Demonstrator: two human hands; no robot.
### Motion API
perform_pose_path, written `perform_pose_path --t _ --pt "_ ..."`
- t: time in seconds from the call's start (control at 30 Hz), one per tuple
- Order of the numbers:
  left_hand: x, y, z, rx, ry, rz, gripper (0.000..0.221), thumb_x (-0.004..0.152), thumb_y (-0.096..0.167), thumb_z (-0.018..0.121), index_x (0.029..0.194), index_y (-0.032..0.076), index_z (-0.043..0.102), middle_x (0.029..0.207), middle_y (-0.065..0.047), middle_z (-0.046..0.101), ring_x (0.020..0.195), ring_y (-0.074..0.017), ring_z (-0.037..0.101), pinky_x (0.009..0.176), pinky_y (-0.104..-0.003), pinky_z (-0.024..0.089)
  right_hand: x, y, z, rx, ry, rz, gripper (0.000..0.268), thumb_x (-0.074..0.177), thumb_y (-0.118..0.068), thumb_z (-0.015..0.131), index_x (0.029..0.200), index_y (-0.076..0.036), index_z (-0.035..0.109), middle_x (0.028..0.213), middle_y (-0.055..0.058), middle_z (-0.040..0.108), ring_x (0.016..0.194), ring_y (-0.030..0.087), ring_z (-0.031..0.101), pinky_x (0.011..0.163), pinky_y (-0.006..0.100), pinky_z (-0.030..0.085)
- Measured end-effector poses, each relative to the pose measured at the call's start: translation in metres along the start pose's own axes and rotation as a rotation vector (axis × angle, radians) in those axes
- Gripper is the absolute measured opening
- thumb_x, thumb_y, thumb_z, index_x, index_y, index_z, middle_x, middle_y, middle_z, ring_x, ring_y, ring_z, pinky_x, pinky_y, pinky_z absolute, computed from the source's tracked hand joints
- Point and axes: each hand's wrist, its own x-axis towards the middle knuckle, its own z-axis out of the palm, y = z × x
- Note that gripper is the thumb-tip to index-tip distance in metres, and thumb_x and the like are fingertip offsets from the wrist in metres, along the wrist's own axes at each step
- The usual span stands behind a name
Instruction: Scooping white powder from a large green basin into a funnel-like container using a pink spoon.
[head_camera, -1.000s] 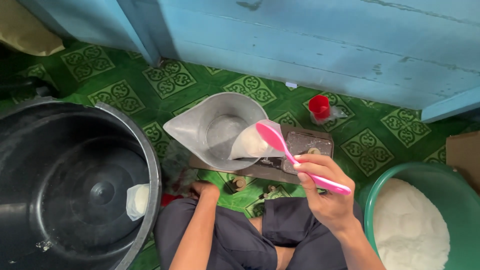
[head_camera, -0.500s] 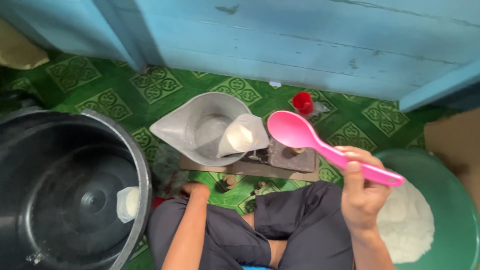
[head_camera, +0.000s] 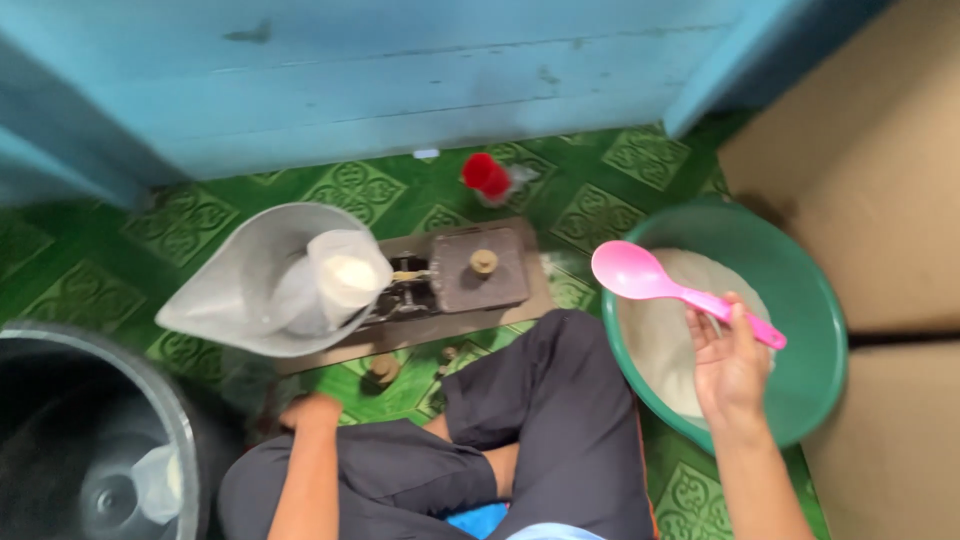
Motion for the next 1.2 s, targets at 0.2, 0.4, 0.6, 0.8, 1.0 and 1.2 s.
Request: perform_pose_path --t 0.2,0.4,0.6,0.8,1.0,1.2 --pt "-0.006 -0.018 0.012 -0.050 0.149 0.035 0.044 0.086 0.034 0.056 0.116 0.009 0.075 0.129 -0.012 0.068 0.114 -0.0253 0.066 0.093 -0.043 0.047 0.010 0.029 -0.082 -0.011 0.159 0.040 0.027 0.100 -0.016 0.052 0.124 -0.003 0.051 0.116 0.012 0.056 0.105 0.020 0.061 0.098 0.031 0.054" --pt "-0.027 -0.026 -0.001 0.042 0.120 0.025 0.042 0.083 0.039 0.064 0.111 0.013 0.080 0.121 -0.002 0.074 0.105 -0.0181 0.071 0.085 -0.033 0.049 0.009 0.050 -0.122 -0.349 0.157 -0.033 0.028 0.101 -0.012 0.048 0.124 0.002 0.053 0.116 0.013 0.057 0.102 0.019 0.061 0.095 0.030 0.054" --pt "-0.067 -0.023 -0.020 0.086 0.091 0.014 0.039 0.078 0.035 0.070 0.109 0.015 0.083 0.118 0.001 0.077 0.101 -0.0187 0.072 0.080 -0.033 0.050 -0.001 0.054 -0.111 -0.886 0.067 0.014 0.027 0.095 -0.013 0.054 0.116 -0.004 0.068 0.105 0.006 0.069 0.088 0.016 0.061 0.077 0.027 0.048" --pt "-0.071 -0.027 -0.018 0.110 0.141 0.019 0.052 0.078 0.049 0.071 0.118 0.016 0.078 0.124 0.000 0.075 0.111 -0.0206 0.071 0.086 -0.035 0.053 -0.005 0.059 -0.093 -1.022 -0.033 -0.143 0.022 0.087 -0.011 0.065 0.106 -0.003 0.072 0.102 0.007 0.075 0.086 0.020 0.069 0.079 0.030 0.055" --pt "-0.052 -0.033 -0.005 0.134 0.213 0.009 0.066 0.105 0.038 0.022 0.115 0.006 0.079 0.128 -0.008 0.072 0.113 -0.0252 0.070 0.089 -0.038 0.052 0.007 0.051 -0.089 -1.043 -0.077 -0.148 0.021 0.088 -0.011 0.063 0.105 -0.003 0.072 0.091 0.004 0.075 0.067 0.016 0.061 0.065 0.027 0.050" --pt "-0.046 -0.037 -0.002 0.150 0.247 0.039 0.068 0.104 0.040 0.023 0.113 0.003 0.079 0.126 -0.010 0.073 0.113 -0.0269 0.071 0.090 -0.038 0.053 0.023 0.058 -0.106 -1.023 -0.012 0.072 0.024 0.090 -0.014 0.061 0.109 -0.006 0.074 0.086 0.002 0.073 0.067 0.013 0.059 0.066 0.026 0.049"
